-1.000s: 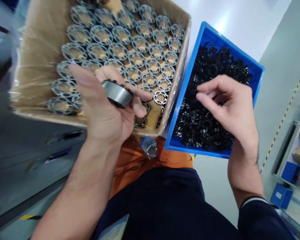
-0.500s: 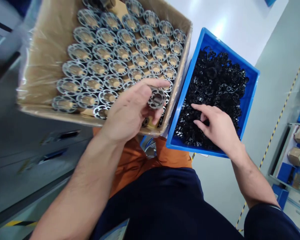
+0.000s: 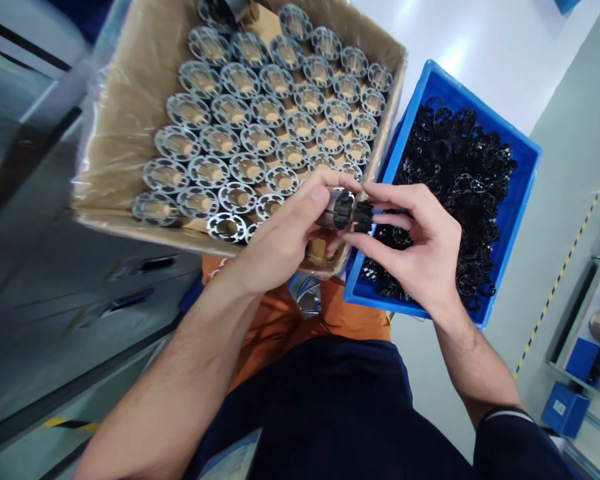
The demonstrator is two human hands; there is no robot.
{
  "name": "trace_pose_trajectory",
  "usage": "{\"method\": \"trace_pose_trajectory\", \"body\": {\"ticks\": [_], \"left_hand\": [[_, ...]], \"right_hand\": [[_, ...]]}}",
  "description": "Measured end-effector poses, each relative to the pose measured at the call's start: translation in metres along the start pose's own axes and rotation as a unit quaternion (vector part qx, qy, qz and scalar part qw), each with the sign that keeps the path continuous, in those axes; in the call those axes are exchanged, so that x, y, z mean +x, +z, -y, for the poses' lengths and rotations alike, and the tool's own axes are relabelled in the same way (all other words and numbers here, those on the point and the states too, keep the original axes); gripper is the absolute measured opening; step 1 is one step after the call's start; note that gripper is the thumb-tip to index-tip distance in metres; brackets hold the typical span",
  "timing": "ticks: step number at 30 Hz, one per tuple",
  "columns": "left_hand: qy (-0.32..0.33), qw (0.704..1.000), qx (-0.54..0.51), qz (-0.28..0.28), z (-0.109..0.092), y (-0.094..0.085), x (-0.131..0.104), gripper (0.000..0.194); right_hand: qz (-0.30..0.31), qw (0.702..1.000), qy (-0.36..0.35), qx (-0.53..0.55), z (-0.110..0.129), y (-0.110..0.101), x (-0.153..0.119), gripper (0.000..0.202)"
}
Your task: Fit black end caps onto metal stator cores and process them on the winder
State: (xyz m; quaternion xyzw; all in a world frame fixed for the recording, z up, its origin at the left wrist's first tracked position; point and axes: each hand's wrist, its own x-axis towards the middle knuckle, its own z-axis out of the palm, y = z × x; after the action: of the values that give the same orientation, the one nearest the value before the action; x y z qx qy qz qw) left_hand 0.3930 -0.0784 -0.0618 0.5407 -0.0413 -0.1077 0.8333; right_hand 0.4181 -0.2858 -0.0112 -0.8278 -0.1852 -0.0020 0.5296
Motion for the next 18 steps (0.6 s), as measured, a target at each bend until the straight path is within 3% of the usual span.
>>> {"method": "trace_pose_trajectory", "body": {"ticks": [7,12,18], "left_hand": [[0.021,0.999,0.024,-0.022,-0.003,-0.001,-0.002,0.053],[0.009,1.0,0.001,-0.026,-0.003,-0.001,-0.001,0.055],[0.012,0.999,-0.004,-0.034,-0.001,0.001,0.001,0.057]], "right_hand": [[-0.042,0.999,-0.011,0.021,-0.004,0.026,-0.004,0.035],[-0.002,0.999,-0.001,0.039,-0.012,0.024,-0.005,0.037],[-0.002,0.998,-0.019,0.064,-0.015,0.023,-0.004,0.04]]}}
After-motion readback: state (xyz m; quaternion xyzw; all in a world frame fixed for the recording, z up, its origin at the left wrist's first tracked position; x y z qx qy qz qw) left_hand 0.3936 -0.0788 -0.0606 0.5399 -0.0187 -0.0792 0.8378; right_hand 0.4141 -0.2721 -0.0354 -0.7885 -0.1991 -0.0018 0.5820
